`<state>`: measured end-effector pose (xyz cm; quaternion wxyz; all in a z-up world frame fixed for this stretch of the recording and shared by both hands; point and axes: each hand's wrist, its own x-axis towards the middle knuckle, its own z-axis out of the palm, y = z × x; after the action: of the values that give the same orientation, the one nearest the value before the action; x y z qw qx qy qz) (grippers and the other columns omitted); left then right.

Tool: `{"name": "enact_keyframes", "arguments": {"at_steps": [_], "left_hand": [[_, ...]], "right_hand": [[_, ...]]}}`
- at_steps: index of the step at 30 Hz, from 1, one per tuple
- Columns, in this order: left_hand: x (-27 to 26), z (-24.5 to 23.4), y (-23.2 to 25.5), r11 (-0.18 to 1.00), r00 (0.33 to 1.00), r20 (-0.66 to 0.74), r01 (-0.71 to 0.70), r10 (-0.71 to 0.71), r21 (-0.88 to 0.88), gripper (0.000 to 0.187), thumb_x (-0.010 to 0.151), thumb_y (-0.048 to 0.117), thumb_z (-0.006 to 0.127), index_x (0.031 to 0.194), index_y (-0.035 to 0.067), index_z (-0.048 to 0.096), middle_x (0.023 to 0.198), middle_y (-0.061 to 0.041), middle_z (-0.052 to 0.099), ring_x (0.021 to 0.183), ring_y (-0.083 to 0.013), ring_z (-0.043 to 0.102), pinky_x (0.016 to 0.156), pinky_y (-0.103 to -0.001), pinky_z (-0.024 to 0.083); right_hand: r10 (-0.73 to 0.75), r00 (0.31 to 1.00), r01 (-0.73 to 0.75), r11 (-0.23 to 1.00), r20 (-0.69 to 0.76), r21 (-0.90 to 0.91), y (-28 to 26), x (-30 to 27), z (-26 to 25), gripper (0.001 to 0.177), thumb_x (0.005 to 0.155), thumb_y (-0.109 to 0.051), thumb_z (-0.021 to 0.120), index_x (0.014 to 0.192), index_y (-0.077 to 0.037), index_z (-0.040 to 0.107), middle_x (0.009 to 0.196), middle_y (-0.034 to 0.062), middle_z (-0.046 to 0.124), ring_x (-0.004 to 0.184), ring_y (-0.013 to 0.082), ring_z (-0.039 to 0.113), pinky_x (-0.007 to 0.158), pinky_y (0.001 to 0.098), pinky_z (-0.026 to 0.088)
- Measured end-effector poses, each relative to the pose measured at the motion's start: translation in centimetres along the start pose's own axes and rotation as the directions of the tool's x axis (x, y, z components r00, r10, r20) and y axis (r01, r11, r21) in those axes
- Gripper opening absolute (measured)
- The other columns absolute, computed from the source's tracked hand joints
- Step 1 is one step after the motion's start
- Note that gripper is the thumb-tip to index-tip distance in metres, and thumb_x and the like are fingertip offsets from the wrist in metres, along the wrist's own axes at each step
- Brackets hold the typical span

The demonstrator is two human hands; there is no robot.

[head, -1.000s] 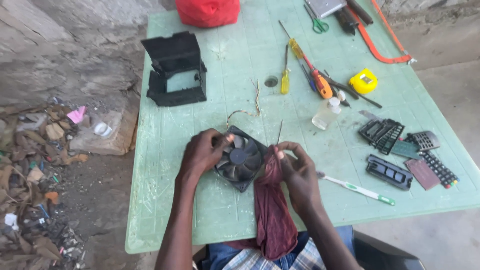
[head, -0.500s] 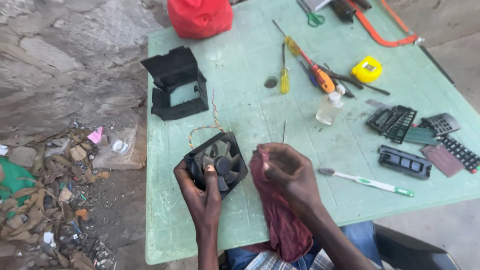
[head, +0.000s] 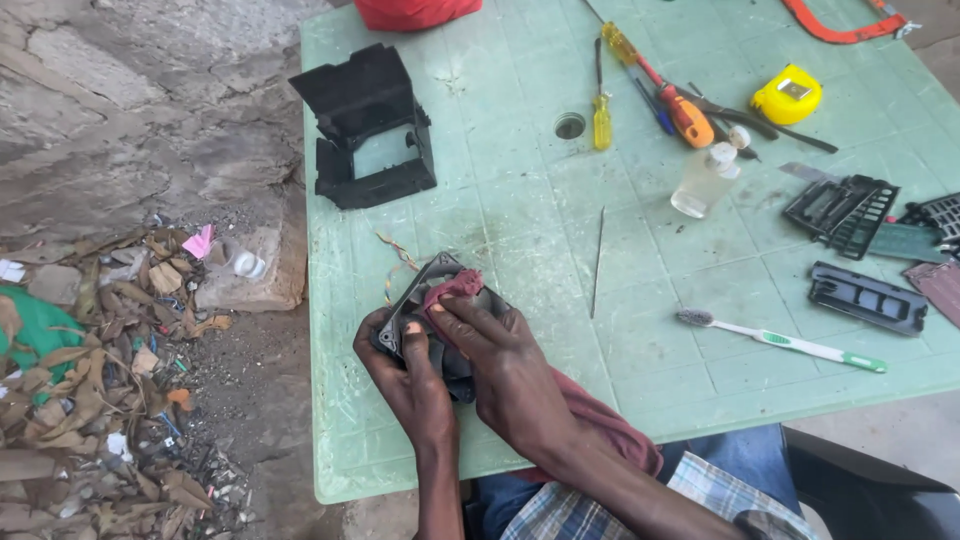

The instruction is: Cleaning a computer cooling fan using a cloth and a thin tool to remove dust from the blades and frame.

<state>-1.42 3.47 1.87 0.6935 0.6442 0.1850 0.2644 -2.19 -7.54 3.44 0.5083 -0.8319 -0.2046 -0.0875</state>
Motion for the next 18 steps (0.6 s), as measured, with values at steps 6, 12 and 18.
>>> {"name": "enact_keyframes", "arguments": {"at_steps": [6, 12, 18], "left_hand": [[-1.0, 0.8, 1.7, 0.975, 0.976, 0.119, -0.194, 0.181, 0.112, 0.037, 0.088, 0.006, 0.047, 0.125, 0.003, 0.049, 0.113, -0.011, 0.055, 0.092, -0.0173, 0.056, 0.082, -0.031, 0.052], [-1.3, 0.4, 1.4, 0.973, 0.970, 0.179, -0.190, 0.165, 0.134, 0.040, 0.093, 0.016, 0.060, 0.129, 0.004, 0.048, 0.120, -0.013, 0.059, 0.105, -0.0204, 0.061, 0.093, -0.031, 0.053], [-1.0, 0.3, 2.2, 0.958, 0.956, 0.238, -0.217, 0.171, 0.186, 0.033, 0.101, 0.017, 0.053, 0.129, 0.003, 0.046, 0.117, -0.014, 0.058, 0.101, -0.0192, 0.061, 0.089, -0.029, 0.052]], "right_hand": [[-0.003, 1.000, 0.000, 0.994, 0.031, 0.107, -0.4, 1.7, -1.2, 0.055, 0.091, -0.002, 0.038, 0.144, -0.014, 0.049, 0.127, 0.0083, 0.070, 0.083, 0.0257, 0.055, 0.088, 0.0353, 0.036], [-0.150, 0.976, 0.158, 0.986, 0.157, -0.043, -3.1, 0.0, -2.7, 0.037, 0.084, 0.008, 0.042, 0.119, 0.011, 0.035, 0.147, 0.0391, 0.047, 0.107, 0.0464, 0.047, 0.092, 0.0657, 0.037], [-0.094, 0.991, 0.117, 0.961, 0.100, -0.249, -0.2, 0.6, -1.4, 0.033, 0.094, -0.014, 0.064, 0.115, -0.007, 0.040, 0.104, 0.0122, 0.068, 0.083, 0.0380, 0.049, 0.068, 0.0479, 0.041]]}}
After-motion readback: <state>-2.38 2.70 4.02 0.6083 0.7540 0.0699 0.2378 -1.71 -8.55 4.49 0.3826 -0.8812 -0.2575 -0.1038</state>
